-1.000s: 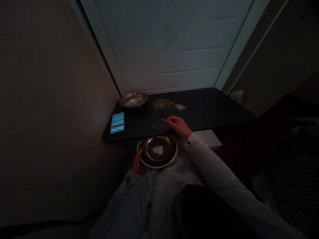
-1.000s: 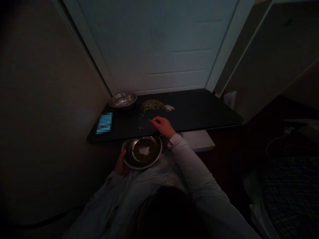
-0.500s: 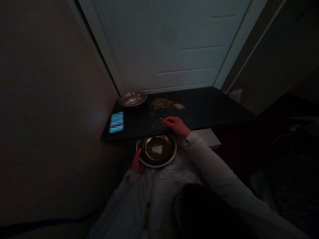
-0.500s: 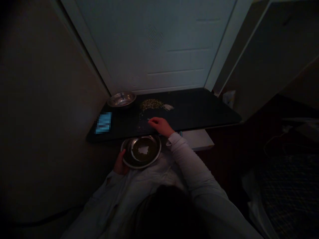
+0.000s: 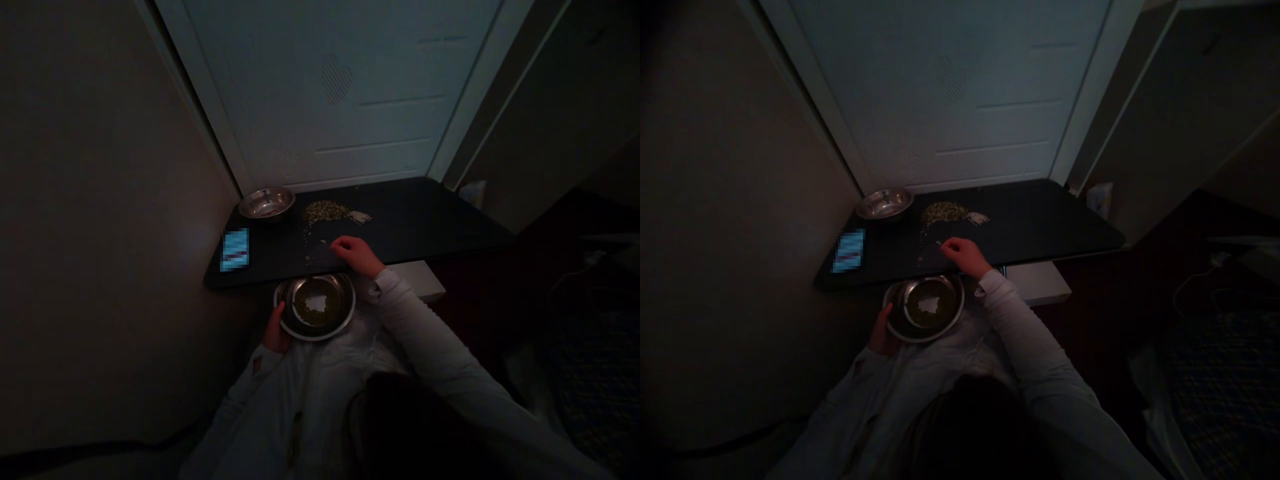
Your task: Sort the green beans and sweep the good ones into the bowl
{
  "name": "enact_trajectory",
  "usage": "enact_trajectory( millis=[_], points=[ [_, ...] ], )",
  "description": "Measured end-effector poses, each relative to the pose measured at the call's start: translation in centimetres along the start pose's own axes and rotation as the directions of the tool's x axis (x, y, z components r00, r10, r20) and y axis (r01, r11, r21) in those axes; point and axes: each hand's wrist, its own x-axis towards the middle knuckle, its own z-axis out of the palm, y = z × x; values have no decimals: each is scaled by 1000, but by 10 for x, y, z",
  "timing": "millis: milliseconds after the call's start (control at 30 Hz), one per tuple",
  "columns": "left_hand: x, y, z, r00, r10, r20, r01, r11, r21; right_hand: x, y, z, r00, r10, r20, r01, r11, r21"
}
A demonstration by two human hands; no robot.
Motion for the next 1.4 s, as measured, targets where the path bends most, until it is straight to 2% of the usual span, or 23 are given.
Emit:
enact_trajectory(
  millis=[167,367,500,600,667,733,800,900,1000,1133,1267,1400],
  points=[
    [1,-1,-2,999,28,-15,-28,999,-22,-1,0,0,999,15,32,-15,1000,8],
    [2,-1,-3,998,41,-37,-41,999,0,-1,2,-1,992,14,128,-18,999,31],
    [-2,1,3,999,4,-53,-5,1000,-17,-2,0,-3,986,8,167,-25,995,101],
    [-3,2,5,997,0,-71,-2,1000,-31,-1,-2,-5,997,42,72,-54,982,179],
    [-2,2,2,997,22,-79,-25,999,-34,0,-3,-5,996,88,-26,-80,969,234],
    [1,1,-3,996,46,-80,-50,998,-42,0,-5,-1,990,124,-70,-102,961,257],
    [3,-1,-7,994,62,-95,-67,997,-46,-1,-8,5,991,124,-45,-111,968,225],
    [3,0,-8,998,12,-70,-15,999,-45,-3,-12,16,996,87,14,-88,991,99],
    [0,2,-4,999,-30,-28,29,998,-50,-4,-15,21,998,57,1,-56,996,-64],
    [-2,4,-1,999,-29,-38,26,997,-73,-1,-14,13,994,75,-78,-91,971,-222],
    [-2,4,-1,998,-5,-69,0,997,-78,4,-9,-1,984,114,-135,-150,942,-300],
    [-2,4,-1,999,16,-47,-20,996,-83,10,-2,-12,979,135,-153,-171,951,-257]
  ],
)
